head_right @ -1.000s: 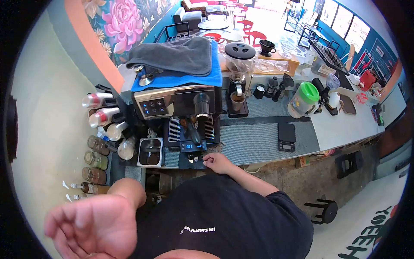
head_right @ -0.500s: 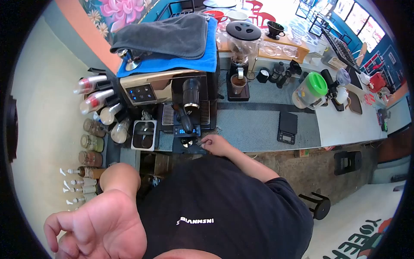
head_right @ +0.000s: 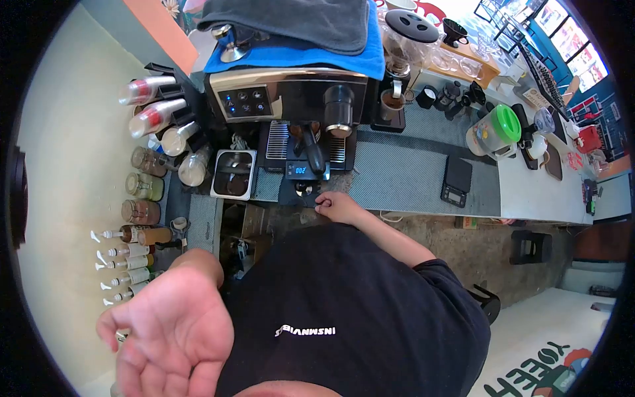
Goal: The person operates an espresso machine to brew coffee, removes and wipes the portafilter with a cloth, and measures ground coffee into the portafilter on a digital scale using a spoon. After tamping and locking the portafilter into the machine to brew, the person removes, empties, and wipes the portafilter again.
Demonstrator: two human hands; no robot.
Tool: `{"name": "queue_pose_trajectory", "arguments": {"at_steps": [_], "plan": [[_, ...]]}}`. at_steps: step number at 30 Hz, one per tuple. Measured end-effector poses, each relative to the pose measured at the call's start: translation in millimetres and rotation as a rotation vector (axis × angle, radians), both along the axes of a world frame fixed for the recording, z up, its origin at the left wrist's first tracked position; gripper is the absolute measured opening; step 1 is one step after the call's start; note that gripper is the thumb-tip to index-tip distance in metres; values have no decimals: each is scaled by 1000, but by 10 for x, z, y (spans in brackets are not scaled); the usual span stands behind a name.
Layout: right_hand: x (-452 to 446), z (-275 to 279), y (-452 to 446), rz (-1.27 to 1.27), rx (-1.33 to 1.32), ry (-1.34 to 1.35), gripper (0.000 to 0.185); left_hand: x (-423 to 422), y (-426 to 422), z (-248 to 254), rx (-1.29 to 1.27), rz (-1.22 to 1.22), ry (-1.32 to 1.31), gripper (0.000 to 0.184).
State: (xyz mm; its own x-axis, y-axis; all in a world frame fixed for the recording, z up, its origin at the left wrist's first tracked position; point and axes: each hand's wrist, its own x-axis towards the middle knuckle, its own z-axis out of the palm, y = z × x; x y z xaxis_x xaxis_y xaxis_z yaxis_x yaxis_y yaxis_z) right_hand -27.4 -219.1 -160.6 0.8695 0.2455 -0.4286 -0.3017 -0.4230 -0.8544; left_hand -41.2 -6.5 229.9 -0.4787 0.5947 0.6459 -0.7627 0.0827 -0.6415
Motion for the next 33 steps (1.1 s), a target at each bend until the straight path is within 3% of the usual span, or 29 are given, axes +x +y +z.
{"name": "queue_pose_trajectory", "arguments": {"at_steps": [2,3,4,7,9,12,14,19,25,29,33], "plan": [[-94,-20,98,-23,-5,10,36,26,297,-305,-52,476,231,39],[-155,-8,147,-47,0,28,36,56,516,-522,130,645,262,38],[-224,-12,202,-70,5,48,35,59,760,-763,476,629,312,37],[-496,-151,279,-153,19,45,31,190,929,-1213,1223,311,814,28],[-714,-196,276,-200,17,19,28,221,771,-1518,1437,-12,1216,22],[-1027,-164,221,-307,55,33,18,126,786,-2082,1701,-302,1609,22],[-1176,-218,122,-387,95,118,16,76,721,-2225,1714,-335,1652,21],[-1297,288,5,-526,90,204,20,-104,342,-2348,1684,-539,1781,19],[-1591,247,-503,-548,165,133,20,-259,-358,-2185,1943,-472,1633,27],[-2147,67,-1138,-612,320,-65,16,-582,-1170,-2379,2100,-491,1488,29],[-2902,111,-2082,-756,513,-39,11,-1238,-2410,-2320,2230,-541,1364,21]]}}
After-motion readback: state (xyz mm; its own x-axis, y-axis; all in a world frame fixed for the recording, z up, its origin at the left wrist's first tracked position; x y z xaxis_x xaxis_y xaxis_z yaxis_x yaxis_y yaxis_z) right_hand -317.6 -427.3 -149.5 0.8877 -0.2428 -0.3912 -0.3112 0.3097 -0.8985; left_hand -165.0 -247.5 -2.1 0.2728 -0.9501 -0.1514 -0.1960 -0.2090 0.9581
